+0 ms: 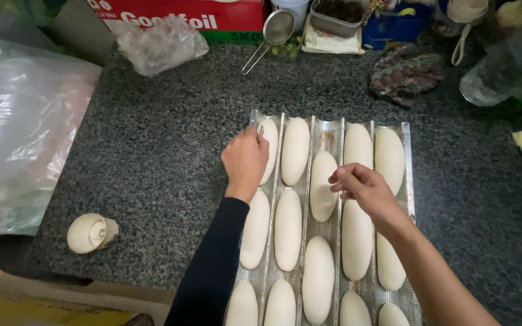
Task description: The recorder takes a tray of dough rolls from a proofer rack, scores the top of each roll with a small blade, and then places the tray back into the rack.
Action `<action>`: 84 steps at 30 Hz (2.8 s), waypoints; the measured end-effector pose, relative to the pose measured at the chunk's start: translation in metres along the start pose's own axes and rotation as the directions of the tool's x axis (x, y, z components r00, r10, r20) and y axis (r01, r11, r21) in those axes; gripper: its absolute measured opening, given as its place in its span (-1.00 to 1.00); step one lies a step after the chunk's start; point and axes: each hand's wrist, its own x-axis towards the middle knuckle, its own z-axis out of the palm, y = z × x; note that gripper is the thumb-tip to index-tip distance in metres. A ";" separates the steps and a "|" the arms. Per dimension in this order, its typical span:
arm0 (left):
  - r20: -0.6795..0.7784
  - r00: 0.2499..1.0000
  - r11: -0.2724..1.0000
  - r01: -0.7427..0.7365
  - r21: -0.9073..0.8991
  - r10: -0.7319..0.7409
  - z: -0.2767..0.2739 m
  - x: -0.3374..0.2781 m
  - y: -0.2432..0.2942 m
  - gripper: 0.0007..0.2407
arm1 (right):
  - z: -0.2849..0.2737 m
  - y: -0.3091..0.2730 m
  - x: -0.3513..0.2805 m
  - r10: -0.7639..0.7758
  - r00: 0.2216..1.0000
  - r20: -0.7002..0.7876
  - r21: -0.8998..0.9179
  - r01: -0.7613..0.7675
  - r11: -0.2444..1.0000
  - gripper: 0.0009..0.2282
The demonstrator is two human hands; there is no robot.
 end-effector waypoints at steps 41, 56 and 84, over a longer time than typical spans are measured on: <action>0.124 0.990 0.998 -0.065 0.010 0.063 -0.029 -0.048 0.051 -0.87 | -0.040 0.003 -0.005 -0.022 0.990 -0.136 0.116 0.038 0.992 -0.76; 0.080 0.992 0.995 -0.095 0.017 0.094 0.062 0.023 0.061 -0.88 | -0.059 0.011 -0.014 0.098 0.968 -0.233 0.173 -0.058 0.983 -0.78; 0.138 0.990 0.998 -0.029 -0.047 0.035 -0.008 -0.106 0.116 -0.88 | -0.180 0.193 0.018 0.034 0.976 -0.217 -0.483 -0.137 0.865 -0.44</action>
